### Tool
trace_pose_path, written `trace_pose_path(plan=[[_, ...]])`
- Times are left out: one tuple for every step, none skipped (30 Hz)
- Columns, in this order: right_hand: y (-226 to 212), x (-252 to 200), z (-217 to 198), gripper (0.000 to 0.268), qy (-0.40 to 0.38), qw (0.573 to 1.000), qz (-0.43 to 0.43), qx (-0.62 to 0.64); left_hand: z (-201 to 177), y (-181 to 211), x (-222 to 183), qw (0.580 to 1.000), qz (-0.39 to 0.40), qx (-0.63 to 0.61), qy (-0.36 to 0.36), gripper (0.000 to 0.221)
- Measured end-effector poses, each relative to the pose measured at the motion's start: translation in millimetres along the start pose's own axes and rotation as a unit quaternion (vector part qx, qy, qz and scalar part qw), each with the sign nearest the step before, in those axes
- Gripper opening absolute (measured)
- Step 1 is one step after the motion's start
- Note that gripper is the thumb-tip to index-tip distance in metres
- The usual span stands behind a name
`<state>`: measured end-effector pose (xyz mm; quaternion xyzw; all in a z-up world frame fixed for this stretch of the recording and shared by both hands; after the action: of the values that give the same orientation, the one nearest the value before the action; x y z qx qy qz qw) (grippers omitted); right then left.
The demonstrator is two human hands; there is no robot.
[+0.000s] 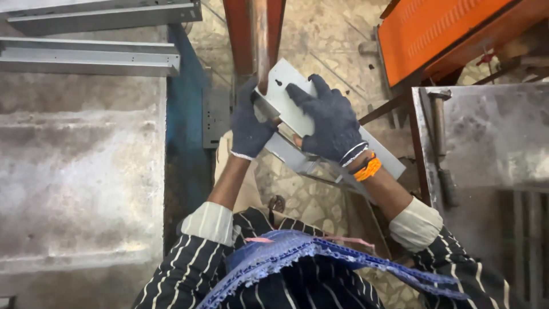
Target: The worker performs spot welding on metal enclosure components and uses a hand file to smooth the edges.
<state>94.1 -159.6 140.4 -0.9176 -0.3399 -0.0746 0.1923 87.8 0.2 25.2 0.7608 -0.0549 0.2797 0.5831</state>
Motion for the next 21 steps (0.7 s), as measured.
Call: trace_pose_path(plan=[[3,1,-6,0.094,0.002,1.0,0.0,-0.002,8,3,-3,1.0,0.002,-0.002,0.0,0.092],[4,3,-4,0.091,-0.031,0.999,-0.007,0.001,8,2,-6,0.999,-0.01,0.021,0.028,0.093],[5,4,-2,0.088,-0.064,0.998,-0.014,0.004,9,2,-9,0.997,-0.022,0.044,0.056,0.094],[8,3,-2,0.088,-0.064,0.998,-0.01,0.006,12,3,-17,0.997,-0.024,0.044,0.052,0.094],[4,2,-6,0.09,-0.049,0.998,-0.044,0.005,11,2,-25,0.995,-0.037,0.058,0.071,0.093],[2,8,-13,0.093,-0.028,0.996,-0.08,-0.001,10,-1,-23,0.992,-0.043,0.068,0.093,0.092],[5,14,-17,0.093,-0.022,0.997,-0.079,-0.005,14,2,-18,0.993,-0.037,0.066,0.091,0.092],[5,16,-15,0.097,-0.041,0.995,-0.089,-0.011,13,6,-19,0.991,-0.034,0.067,0.107,0.091],[5,17,-13,0.102,-0.06,0.993,-0.1,-0.018,11,10,-20,0.99,-0.032,0.068,0.123,0.089],[7,18,-13,0.102,-0.058,0.993,-0.099,-0.019,13,10,-19,0.99,-0.03,0.067,0.123,0.089],[9,20,-10,0.1,-0.069,0.993,-0.094,-0.013,14,9,-19,0.989,-0.037,0.068,0.13,0.089],[12,21,-7,0.098,-0.081,0.993,-0.091,-0.006,14,7,-21,0.987,-0.046,0.069,0.137,0.089],[13,20,-6,0.098,-0.081,0.993,-0.091,-0.007,16,4,-23,0.987,-0.045,0.069,0.138,0.089],[14,20,-5,0.1,-0.078,0.992,-0.096,-0.013,17,0,-25,0.986,-0.051,0.075,0.142,0.089],[14,21,-4,0.102,-0.076,0.992,-0.102,-0.018,17,-5,-27,0.984,-0.056,0.081,0.146,0.089],[13,20,-1,0.102,-0.077,0.991,-0.105,-0.017,15,-6,-29,0.984,-0.057,0.084,0.149,0.089],[13,20,2,0.1,-0.077,0.991,-0.11,-0.024,14,-10,-32,0.982,-0.07,0.096,0.147,0.089],[15,19,3,0.099,-0.077,0.99,-0.111,-0.033,15,-13,-33,0.98,-0.083,0.106,0.143,0.088],[14,19,4,0.099,-0.079,0.99,-0.111,-0.033,14,-12,-30,0.98,-0.084,0.106,0.144,0.088],[14,19,2,0.097,-0.075,0.991,-0.106,-0.034,15,-11,-29,0.981,-0.099,0.094,0.136,0.088],[14,18,0,0.095,-0.072,0.992,-0.1,-0.034,15,-10,-28,0.982,-0.113,0.082,0.128,0.087]])
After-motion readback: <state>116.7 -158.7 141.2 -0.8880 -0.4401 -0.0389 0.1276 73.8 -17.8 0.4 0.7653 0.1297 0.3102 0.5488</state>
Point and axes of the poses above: each hand's wrist, its own x-axis towards the middle knuckle, its own z-axis out of the palm, y = z × x, the point moved 10 cm from there along x, towards the middle knuckle
